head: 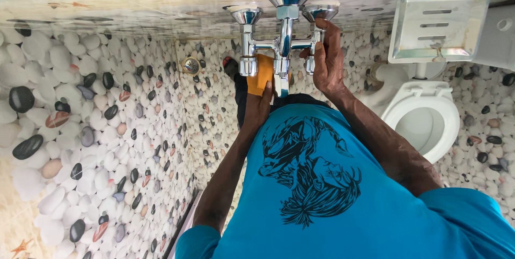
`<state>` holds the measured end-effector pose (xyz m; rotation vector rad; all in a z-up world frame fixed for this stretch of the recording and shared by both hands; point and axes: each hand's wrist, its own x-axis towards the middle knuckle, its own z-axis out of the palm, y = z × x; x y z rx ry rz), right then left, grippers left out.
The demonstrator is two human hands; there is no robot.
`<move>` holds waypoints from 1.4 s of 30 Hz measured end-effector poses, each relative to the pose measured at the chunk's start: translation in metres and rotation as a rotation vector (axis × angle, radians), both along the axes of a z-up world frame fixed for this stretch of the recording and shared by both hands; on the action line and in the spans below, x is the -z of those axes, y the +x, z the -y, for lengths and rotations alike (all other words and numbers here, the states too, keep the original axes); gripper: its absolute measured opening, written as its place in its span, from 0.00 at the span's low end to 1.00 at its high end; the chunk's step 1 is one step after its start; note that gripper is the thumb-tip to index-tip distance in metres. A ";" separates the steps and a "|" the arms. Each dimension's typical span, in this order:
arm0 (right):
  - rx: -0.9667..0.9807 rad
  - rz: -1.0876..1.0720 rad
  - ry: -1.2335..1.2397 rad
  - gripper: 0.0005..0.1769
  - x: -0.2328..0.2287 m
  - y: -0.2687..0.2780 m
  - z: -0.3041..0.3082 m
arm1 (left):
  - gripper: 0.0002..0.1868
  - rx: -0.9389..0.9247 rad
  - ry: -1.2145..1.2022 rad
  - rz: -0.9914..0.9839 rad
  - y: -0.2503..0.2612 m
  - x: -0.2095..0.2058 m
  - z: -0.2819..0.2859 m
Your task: The person wipes a bathroom faucet and the surrounding wall with a yellow cloth, using their hands to rub the chrome surfaces and joints.
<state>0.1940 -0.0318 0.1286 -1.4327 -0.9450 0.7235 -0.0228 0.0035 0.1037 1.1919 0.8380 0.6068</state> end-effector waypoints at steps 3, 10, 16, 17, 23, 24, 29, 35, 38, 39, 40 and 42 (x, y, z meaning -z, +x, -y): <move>-0.006 0.016 -0.001 0.29 0.002 0.001 0.001 | 0.12 -0.040 -0.042 0.039 0.014 0.001 -0.003; 0.002 0.028 -0.006 0.31 0.001 0.000 0.001 | 0.14 -0.089 -0.055 -0.099 0.024 0.018 -0.006; 0.013 0.063 -0.016 0.30 0.001 0.001 0.005 | 0.16 -0.091 -0.092 0.075 0.023 0.020 -0.003; 0.012 0.062 -0.009 0.30 0.002 0.000 0.003 | 0.16 -0.092 -0.033 0.051 0.022 0.019 -0.003; -0.012 0.079 0.009 0.28 0.001 0.000 0.001 | 0.18 -0.101 0.015 -0.049 0.019 -0.008 -0.005; -0.009 0.086 0.020 0.27 0.000 0.000 0.001 | 0.18 -0.117 0.037 -0.050 0.019 -0.017 -0.005; -0.013 0.027 0.022 0.26 0.001 -0.001 0.002 | 0.17 -0.121 0.184 0.009 0.019 -0.072 -0.014; 0.007 -0.003 -0.008 0.29 -0.001 -0.003 0.002 | 0.12 -0.017 0.568 -0.145 0.045 -0.081 -0.043; 0.003 0.016 0.018 0.30 -0.004 -0.002 0.000 | 0.09 0.008 0.807 -0.222 0.049 -0.066 -0.049; 0.006 0.022 0.022 0.30 -0.004 -0.002 0.002 | 0.09 0.004 0.813 -0.214 0.047 -0.061 -0.049; 0.010 0.033 0.012 0.30 -0.002 -0.001 0.001 | 0.09 0.026 0.796 -0.220 0.044 -0.056 -0.050; 0.012 0.051 -0.014 0.30 0.001 -0.001 0.002 | 0.09 0.067 0.755 -0.239 0.032 -0.050 -0.047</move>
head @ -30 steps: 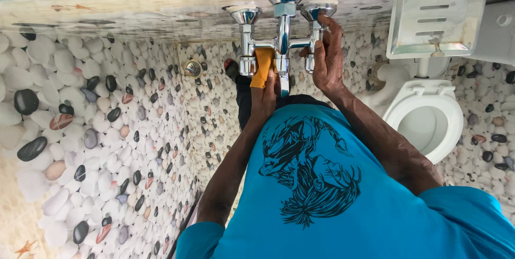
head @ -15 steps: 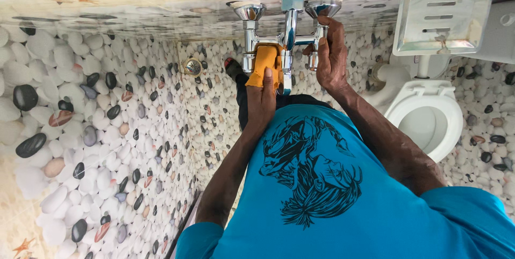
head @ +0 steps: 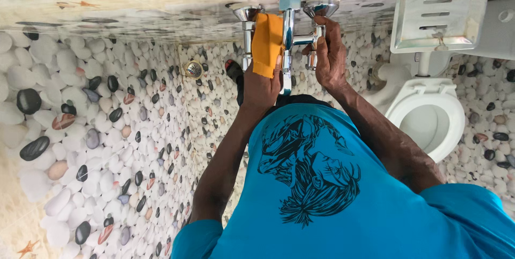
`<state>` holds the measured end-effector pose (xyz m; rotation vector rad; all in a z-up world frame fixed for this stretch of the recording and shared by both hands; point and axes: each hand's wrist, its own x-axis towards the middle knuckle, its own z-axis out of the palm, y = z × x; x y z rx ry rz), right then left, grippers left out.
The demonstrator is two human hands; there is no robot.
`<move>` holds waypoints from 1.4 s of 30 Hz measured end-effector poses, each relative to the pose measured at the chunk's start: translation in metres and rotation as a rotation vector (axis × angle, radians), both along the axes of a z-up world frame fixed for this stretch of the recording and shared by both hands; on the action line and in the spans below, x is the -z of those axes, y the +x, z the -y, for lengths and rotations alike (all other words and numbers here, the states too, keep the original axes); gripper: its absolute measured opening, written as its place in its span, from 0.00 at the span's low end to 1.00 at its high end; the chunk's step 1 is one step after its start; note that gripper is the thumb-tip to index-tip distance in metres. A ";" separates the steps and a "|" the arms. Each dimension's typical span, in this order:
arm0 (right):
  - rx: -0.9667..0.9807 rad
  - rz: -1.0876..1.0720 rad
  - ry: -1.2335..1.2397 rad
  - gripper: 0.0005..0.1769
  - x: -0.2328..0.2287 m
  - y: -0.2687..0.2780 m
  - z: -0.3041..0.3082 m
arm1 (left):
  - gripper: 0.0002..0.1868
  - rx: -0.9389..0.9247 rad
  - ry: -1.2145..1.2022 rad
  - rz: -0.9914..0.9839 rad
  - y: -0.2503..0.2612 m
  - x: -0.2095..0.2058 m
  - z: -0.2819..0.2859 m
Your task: The person wipes a bathroom faucet and the surrounding wall with a yellow cloth, using their hands to rub the chrome surfaces and joints.
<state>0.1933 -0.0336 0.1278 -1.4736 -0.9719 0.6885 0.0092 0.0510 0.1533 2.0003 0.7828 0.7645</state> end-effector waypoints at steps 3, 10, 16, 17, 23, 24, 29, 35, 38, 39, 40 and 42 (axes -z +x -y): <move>-0.005 -0.002 -0.021 0.31 0.002 0.000 0.001 | 0.12 0.070 0.137 -0.081 -0.012 0.007 0.001; -0.017 -0.001 -0.015 0.29 -0.006 0.001 0.000 | 0.15 0.019 -0.038 -0.113 -0.036 -0.004 0.014; -0.025 -0.001 -0.002 0.30 -0.002 0.002 0.000 | 0.14 -0.407 -0.197 0.198 -0.065 -0.017 -0.003; -0.028 -0.010 0.006 0.30 -0.002 0.002 0.000 | 0.14 -0.448 -0.105 0.238 -0.069 -0.019 -0.009; -0.045 -0.006 0.007 0.32 -0.003 0.003 0.000 | 0.34 -0.107 0.104 -0.236 -0.022 -0.017 -0.013; -0.042 -0.001 0.008 0.32 -0.003 0.004 0.001 | 0.36 -0.108 0.205 -0.320 -0.014 -0.018 -0.007; -0.015 0.023 -0.048 0.29 -0.004 0.004 0.003 | 0.31 -0.076 0.278 -0.515 -0.018 -0.019 0.006; -0.024 0.056 -0.035 0.26 -0.009 0.003 0.003 | 0.24 0.042 0.147 -0.319 -0.027 -0.045 0.010; 0.056 0.266 -0.182 0.25 -0.012 0.004 0.001 | 0.17 0.102 -0.208 -0.107 -0.022 -0.065 0.021; 0.087 0.349 -0.251 0.25 -0.012 0.004 0.001 | 0.15 0.153 -0.199 -0.046 -0.017 -0.068 0.024; 0.110 0.398 -0.202 0.25 -0.014 0.003 0.003 | 0.14 0.204 -0.190 0.016 -0.011 -0.070 0.027; 0.153 0.497 -0.091 0.25 -0.019 0.001 0.008 | 0.13 0.209 -0.261 -0.078 0.009 -0.068 0.025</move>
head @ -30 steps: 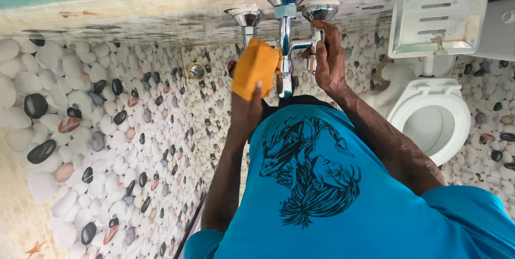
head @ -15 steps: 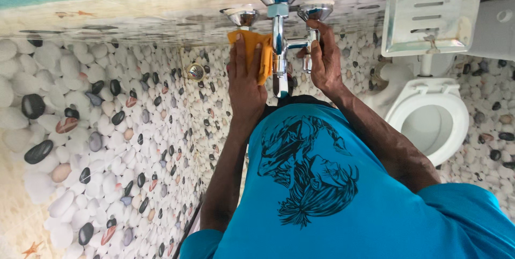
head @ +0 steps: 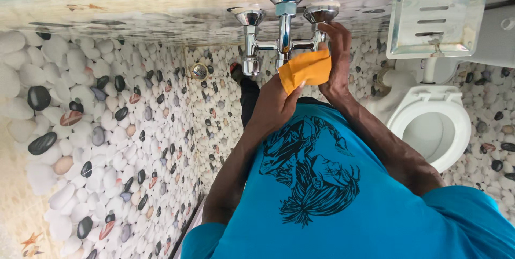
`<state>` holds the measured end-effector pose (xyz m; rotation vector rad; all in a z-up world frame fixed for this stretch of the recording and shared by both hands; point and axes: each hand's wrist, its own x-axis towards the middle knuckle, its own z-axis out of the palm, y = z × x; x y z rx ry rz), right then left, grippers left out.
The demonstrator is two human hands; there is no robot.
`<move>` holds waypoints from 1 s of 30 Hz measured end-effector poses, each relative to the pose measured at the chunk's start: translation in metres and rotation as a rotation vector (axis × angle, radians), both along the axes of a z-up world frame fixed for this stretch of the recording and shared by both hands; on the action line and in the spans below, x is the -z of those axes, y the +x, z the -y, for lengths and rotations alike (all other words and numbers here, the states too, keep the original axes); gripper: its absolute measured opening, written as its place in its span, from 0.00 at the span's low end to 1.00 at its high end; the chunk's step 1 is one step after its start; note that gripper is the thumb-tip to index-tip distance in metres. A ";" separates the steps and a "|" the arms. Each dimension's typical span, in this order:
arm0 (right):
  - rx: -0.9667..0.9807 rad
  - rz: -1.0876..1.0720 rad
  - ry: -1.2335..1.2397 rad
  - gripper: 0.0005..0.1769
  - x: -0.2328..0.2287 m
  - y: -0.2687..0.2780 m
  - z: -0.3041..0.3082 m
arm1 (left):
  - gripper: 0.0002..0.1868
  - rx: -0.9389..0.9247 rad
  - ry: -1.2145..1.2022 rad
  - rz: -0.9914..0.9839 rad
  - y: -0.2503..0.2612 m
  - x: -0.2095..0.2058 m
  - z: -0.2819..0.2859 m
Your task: The person wipes a bathroom faucet and the surrounding wall with a yellow cloth, using their hands to rub the chrome surfaces and joints.
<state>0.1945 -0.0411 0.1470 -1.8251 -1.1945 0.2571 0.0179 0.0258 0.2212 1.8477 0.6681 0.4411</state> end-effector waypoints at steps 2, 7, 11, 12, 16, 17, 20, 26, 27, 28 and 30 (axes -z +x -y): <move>0.040 -0.084 0.073 0.25 -0.006 -0.004 0.011 | 0.12 0.001 -0.015 0.021 0.009 0.002 -0.006; -0.130 -0.526 0.017 0.35 -0.025 0.003 0.041 | 0.12 -0.041 0.093 0.130 0.022 0.010 -0.010; -0.258 -0.512 -0.085 0.26 -0.041 0.002 0.032 | 0.13 -0.019 0.209 -0.016 0.022 0.007 -0.023; -0.269 -0.517 -0.157 0.23 -0.046 0.002 0.027 | 0.13 -0.003 0.136 -0.043 0.021 0.003 -0.025; -0.080 -0.664 -0.028 0.16 -0.061 -0.006 0.022 | 0.16 0.046 0.105 -0.057 0.003 -0.015 -0.030; 0.006 -0.634 0.047 0.15 -0.060 -0.008 0.020 | 0.16 0.026 0.138 -0.017 -0.002 -0.014 -0.033; 0.145 -0.398 0.335 0.12 -0.049 -0.007 0.009 | 0.15 -0.060 0.236 0.050 -0.012 -0.001 -0.043; -0.081 0.066 0.087 0.16 -0.027 -0.014 -0.038 | 0.18 -0.214 0.530 -0.016 -0.015 0.045 -0.050; -0.132 0.158 0.073 0.18 -0.028 -0.017 -0.043 | 0.18 -0.222 0.590 -0.075 -0.012 0.054 -0.047; -0.182 0.250 0.059 0.20 -0.030 -0.019 -0.047 | 0.18 -0.231 0.649 -0.134 -0.011 0.063 -0.045; -0.285 0.295 0.015 0.23 -0.038 -0.019 -0.048 | 0.14 -0.239 0.718 -0.174 -0.010 0.082 -0.042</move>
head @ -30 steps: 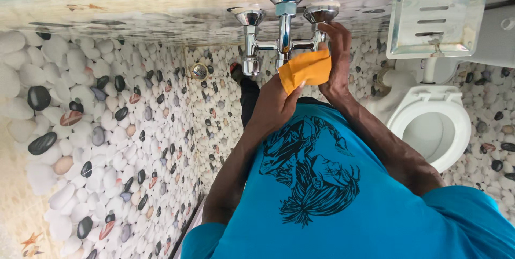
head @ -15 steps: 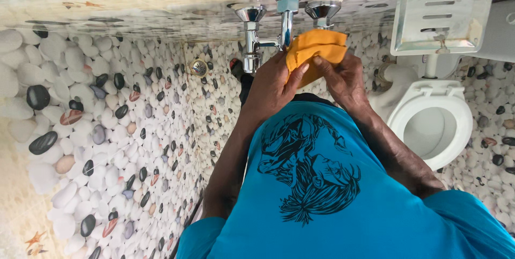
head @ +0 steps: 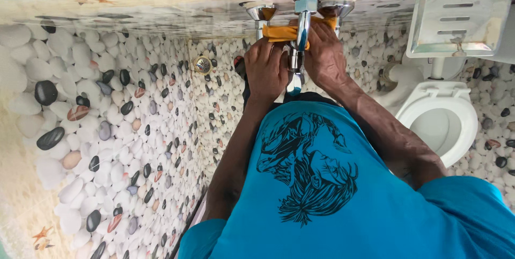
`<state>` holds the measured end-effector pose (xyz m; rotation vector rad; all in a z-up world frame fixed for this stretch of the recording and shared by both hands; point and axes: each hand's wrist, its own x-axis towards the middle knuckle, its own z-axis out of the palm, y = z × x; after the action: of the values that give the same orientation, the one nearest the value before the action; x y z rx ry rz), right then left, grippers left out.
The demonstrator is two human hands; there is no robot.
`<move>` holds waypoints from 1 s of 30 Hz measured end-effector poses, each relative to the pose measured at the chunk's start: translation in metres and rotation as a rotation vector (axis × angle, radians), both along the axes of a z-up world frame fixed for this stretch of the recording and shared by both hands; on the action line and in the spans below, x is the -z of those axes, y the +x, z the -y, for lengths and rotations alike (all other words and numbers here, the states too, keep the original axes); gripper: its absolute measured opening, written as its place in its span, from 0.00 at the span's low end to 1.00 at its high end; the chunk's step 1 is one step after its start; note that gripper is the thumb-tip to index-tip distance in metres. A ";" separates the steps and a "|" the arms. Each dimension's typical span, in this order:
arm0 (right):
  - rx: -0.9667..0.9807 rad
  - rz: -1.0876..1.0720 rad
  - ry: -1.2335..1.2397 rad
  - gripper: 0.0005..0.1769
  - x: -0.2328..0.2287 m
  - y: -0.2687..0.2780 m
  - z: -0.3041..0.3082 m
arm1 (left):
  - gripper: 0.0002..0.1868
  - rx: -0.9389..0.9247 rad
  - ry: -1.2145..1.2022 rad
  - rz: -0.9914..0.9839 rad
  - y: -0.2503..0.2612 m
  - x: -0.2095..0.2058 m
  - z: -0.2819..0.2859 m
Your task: The person wipes a bathroom faucet and the surrounding wall with a yellow cloth, using their hands to rub the chrome surfaces and joints.
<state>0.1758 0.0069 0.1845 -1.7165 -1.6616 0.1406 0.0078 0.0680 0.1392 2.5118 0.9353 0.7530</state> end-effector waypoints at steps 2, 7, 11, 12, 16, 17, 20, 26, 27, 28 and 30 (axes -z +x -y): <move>-0.086 -0.079 -0.066 0.25 -0.009 0.011 -0.002 | 0.13 -0.012 0.073 -0.013 -0.001 0.014 -0.005; -0.098 -0.307 -0.423 0.15 -0.013 0.025 -0.005 | 0.18 -0.011 0.209 -0.027 -0.001 0.028 -0.008; -0.051 0.049 -0.282 0.21 -0.013 0.012 0.014 | 0.18 -0.016 0.190 0.059 0.000 0.019 -0.010; -0.031 0.088 -0.217 0.22 -0.015 0.011 0.023 | 0.19 -0.013 0.173 0.068 0.000 0.017 -0.010; 0.092 0.228 -0.084 0.20 -0.010 0.023 0.051 | 0.20 0.002 0.136 0.053 -0.005 0.016 -0.011; 0.147 0.268 -0.078 0.19 -0.006 0.027 0.053 | 0.20 -0.002 0.134 0.060 -0.004 0.016 -0.011; 0.256 0.208 -0.138 0.15 0.006 0.043 0.059 | 0.20 -0.012 0.140 0.085 -0.001 0.017 -0.010; 0.350 -0.869 -0.105 0.16 0.027 0.039 0.047 | 0.17 -0.010 0.137 0.101 0.000 0.010 -0.010; 0.240 -0.966 -0.059 0.17 0.028 0.038 0.047 | 0.17 -0.012 0.144 0.104 0.001 0.010 -0.011; 0.129 -1.060 -0.013 0.19 0.029 0.038 0.047 | 0.17 -0.013 0.152 0.108 0.002 0.009 -0.011; 0.041 -1.298 0.004 0.20 0.039 0.040 0.047 | 0.16 -0.019 0.158 0.113 0.003 0.009 -0.011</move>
<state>0.2153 -0.0399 0.1457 -1.1438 -0.6303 0.9836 0.0106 0.0787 0.1303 2.5652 0.8944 0.9997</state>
